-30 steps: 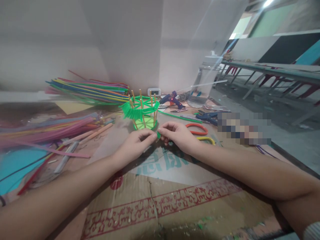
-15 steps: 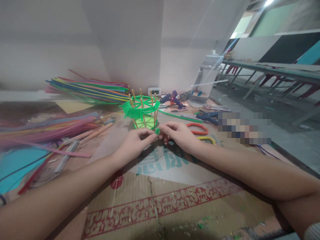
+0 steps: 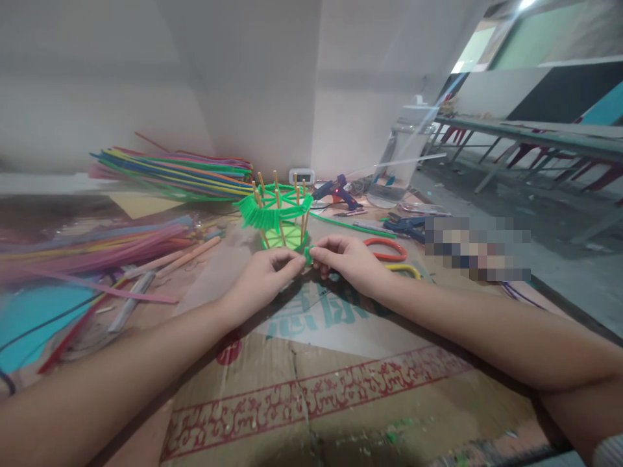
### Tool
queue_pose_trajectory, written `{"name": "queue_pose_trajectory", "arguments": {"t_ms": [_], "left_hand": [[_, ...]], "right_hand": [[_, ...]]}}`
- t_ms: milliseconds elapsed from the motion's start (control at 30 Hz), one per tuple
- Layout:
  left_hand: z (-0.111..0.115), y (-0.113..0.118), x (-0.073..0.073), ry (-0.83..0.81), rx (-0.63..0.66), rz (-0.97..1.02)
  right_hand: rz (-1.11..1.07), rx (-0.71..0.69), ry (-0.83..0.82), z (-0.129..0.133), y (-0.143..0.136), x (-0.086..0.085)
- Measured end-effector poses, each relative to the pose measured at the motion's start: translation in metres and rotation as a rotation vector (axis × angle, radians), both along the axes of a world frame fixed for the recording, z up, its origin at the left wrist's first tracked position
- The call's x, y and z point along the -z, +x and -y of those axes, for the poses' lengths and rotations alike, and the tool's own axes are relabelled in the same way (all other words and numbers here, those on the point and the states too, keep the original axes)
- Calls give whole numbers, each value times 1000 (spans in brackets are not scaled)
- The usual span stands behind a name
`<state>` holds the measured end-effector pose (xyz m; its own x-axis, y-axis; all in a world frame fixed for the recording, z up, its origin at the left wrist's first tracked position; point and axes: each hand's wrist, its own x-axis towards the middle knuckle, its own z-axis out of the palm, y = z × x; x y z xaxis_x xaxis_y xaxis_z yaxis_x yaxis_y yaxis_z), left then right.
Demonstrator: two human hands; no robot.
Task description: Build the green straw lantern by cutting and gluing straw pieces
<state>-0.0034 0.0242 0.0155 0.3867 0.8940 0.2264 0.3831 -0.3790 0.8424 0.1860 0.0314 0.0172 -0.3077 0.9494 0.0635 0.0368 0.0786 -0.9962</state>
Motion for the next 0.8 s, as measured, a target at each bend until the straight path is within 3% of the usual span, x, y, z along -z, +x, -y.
{"name": "queue_pose_trajectory", "arguments": {"t_ms": [200,367,533,633,700,733,800], "left_hand": [[0,-2,4,78,-104,-177],[1,-2,4,137,-38,-41],[4,-1,0,-29,5,43],[4,0,-1,-68,-38,80],[4,2,-2,-67,-68,84],[4,2,-2,-66,-81,84],[4,3,-2,-61,-101,77]], "right_hand": [[10,14,51,0,4,-1],[74,17,87,0,2,0],[134,-24,190,4,-4,3],[252,-69,289,1,5,-12],[446,-99,410,-7,19,-29],[566,-78,508,-13,27,-37],[811,94,660,-27,46,-47]]}}
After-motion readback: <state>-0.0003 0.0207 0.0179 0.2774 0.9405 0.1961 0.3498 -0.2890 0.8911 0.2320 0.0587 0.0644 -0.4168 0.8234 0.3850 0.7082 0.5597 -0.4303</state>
